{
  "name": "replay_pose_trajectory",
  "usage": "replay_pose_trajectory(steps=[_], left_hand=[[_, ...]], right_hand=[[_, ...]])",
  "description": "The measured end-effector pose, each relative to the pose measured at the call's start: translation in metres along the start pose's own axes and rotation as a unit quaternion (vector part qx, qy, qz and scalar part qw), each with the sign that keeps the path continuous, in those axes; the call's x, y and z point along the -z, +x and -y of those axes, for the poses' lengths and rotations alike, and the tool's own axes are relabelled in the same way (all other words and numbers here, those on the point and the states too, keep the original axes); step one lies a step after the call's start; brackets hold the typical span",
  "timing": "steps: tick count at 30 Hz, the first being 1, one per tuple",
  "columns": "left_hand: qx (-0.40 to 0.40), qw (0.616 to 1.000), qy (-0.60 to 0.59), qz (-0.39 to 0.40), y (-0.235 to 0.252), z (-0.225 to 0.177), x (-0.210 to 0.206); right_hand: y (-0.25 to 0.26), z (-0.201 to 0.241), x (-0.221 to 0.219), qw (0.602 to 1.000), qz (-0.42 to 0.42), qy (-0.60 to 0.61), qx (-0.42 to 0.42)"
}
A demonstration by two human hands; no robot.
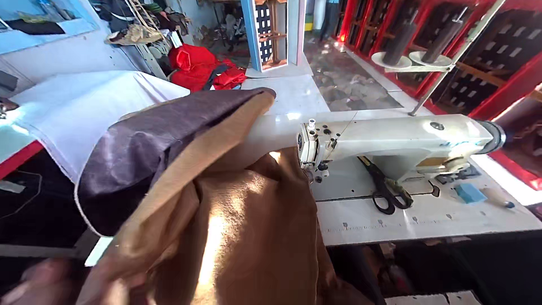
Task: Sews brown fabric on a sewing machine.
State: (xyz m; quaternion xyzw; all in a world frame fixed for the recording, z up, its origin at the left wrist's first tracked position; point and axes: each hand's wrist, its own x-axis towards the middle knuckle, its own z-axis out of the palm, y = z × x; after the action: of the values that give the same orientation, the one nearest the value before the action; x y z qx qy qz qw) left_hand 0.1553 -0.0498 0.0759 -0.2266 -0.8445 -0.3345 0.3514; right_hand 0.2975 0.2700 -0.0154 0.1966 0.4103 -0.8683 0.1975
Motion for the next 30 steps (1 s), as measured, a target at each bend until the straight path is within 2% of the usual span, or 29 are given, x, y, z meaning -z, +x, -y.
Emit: replay_pose_trajectory(steps=[3,4,7,9,11,13,14,17,18,20,22,23,26,30], left_hand=[[0.018,0.982,0.029,0.186,-0.003,0.004,-0.057],[0.034,0.973,0.055,0.222,-0.001,0.015,-0.081],[0.044,0.951,0.150,0.266,-0.003,0.079,-0.142],[0.013,0.947,0.186,0.262,0.000,0.108,-0.160],[0.009,0.938,0.195,0.286,0.013,0.116,-0.163],[0.054,0.926,0.182,0.327,0.031,0.100,-0.149],[0.059,0.935,0.166,0.307,0.038,0.084,-0.138],[-0.026,0.977,0.063,0.201,0.040,0.001,-0.116],[-0.053,0.974,-0.005,0.218,0.031,-0.030,-0.119],[-0.117,0.919,-0.069,0.370,0.012,-0.076,-0.137],[-0.166,0.819,-0.009,0.549,0.005,-0.093,-0.165],[-0.172,0.790,0.029,0.587,0.003,-0.093,-0.178],[-0.148,0.765,0.094,0.619,0.005,-0.087,-0.197],[-0.141,0.766,0.124,0.614,-0.001,-0.082,-0.197]], right_hand=[[0.008,-0.011,-0.001,0.999,0.038,-0.005,-0.002],[0.009,-0.011,-0.005,0.999,0.053,-0.003,-0.003],[0.016,-0.008,-0.017,0.999,0.048,-0.009,-0.019],[0.026,-0.010,-0.020,0.998,0.041,-0.032,-0.030],[0.034,-0.012,-0.020,0.998,0.039,-0.037,-0.043],[0.033,-0.015,-0.019,0.997,0.037,-0.042,-0.052],[0.030,-0.014,-0.020,0.997,0.028,-0.054,-0.053],[0.021,-0.014,-0.025,0.997,0.016,-0.057,-0.040],[0.020,-0.016,-0.027,0.998,0.025,-0.044,-0.032],[0.022,-0.019,-0.032,0.999,0.033,-0.028,-0.018],[0.028,-0.027,-0.030,0.999,0.050,-0.002,-0.019],[0.030,-0.029,-0.028,0.998,0.054,0.006,-0.026],[0.035,-0.038,-0.018,0.997,0.055,0.030,-0.035],[0.041,-0.050,-0.010,0.996,0.054,0.039,-0.053]])
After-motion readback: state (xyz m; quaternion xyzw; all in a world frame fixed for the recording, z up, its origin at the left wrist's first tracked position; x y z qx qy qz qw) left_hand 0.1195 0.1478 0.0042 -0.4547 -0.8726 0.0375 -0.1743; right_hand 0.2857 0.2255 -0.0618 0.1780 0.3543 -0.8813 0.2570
